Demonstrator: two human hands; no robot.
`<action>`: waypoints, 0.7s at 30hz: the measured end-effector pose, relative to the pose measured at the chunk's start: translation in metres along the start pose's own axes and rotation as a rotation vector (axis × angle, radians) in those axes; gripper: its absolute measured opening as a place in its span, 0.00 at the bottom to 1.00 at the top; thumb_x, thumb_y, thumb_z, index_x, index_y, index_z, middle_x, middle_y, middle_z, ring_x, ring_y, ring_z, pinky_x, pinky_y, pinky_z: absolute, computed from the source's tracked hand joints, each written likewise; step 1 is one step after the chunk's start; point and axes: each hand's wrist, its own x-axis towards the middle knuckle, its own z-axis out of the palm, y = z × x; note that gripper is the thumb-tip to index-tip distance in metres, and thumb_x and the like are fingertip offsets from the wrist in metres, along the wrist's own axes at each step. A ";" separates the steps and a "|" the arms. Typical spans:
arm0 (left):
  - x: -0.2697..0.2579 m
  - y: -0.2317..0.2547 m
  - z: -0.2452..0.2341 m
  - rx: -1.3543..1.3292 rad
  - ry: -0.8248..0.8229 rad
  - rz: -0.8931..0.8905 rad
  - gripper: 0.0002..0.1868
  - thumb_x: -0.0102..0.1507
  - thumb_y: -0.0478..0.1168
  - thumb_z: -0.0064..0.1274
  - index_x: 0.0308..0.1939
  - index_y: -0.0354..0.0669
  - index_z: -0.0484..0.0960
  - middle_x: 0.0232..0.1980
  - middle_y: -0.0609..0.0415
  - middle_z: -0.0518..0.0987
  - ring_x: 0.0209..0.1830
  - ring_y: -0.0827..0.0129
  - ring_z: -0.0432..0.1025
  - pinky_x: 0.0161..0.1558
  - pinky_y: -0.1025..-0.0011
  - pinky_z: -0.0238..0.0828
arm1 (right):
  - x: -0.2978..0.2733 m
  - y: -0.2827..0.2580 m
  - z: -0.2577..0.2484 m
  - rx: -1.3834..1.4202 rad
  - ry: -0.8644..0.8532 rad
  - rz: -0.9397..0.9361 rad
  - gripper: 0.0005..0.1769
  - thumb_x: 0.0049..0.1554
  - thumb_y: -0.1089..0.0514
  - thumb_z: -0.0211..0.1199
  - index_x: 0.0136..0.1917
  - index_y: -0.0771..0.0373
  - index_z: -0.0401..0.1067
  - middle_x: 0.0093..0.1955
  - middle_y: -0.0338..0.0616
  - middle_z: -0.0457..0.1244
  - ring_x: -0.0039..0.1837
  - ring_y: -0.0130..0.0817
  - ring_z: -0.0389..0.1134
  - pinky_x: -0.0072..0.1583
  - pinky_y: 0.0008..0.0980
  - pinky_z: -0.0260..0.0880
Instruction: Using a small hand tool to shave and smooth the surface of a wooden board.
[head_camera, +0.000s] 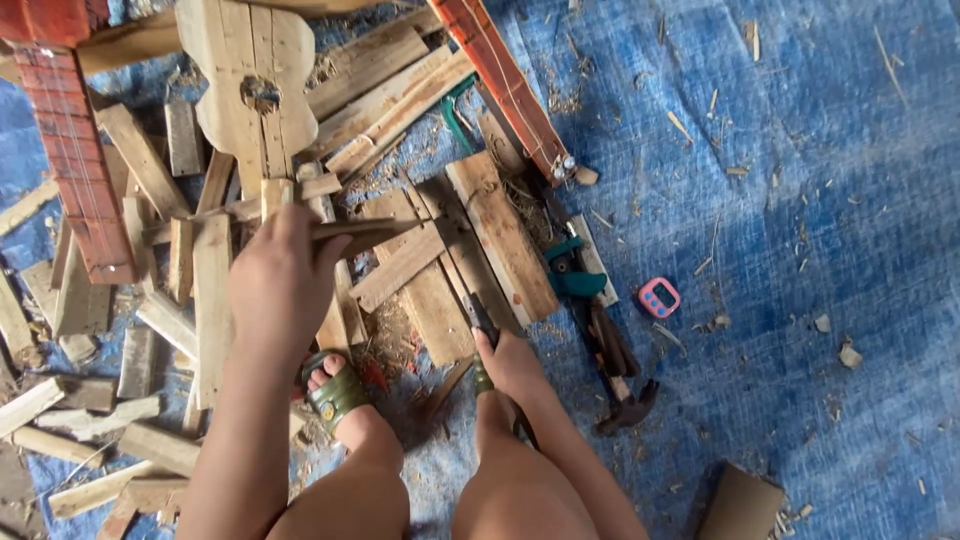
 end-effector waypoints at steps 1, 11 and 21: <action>0.005 -0.003 -0.020 0.001 0.003 0.002 0.24 0.60 0.57 0.68 0.49 0.47 0.78 0.36 0.50 0.78 0.32 0.49 0.79 0.35 0.56 0.77 | -0.006 -0.013 -0.005 0.001 0.003 -0.003 0.42 0.68 0.31 0.38 0.62 0.74 0.67 0.40 0.56 0.68 0.32 0.38 0.70 0.30 0.31 0.64; -0.036 -0.059 -0.077 -0.382 0.180 -0.282 0.16 0.69 0.20 0.65 0.54 0.18 0.72 0.47 0.29 0.82 0.42 0.48 0.80 0.39 0.63 0.77 | -0.021 -0.027 -0.006 0.127 0.038 0.162 0.31 0.64 0.34 0.47 0.51 0.65 0.72 0.38 0.47 0.68 0.33 0.37 0.68 0.40 0.36 0.70; -0.131 -0.154 0.051 -0.885 0.129 -1.495 0.18 0.72 0.50 0.53 0.57 0.41 0.73 0.44 0.48 0.78 0.34 0.69 0.72 0.38 0.75 0.74 | -0.001 -0.010 0.013 0.244 0.074 0.136 0.30 0.64 0.37 0.51 0.48 0.69 0.69 0.26 0.44 0.60 0.25 0.35 0.61 0.33 0.33 0.66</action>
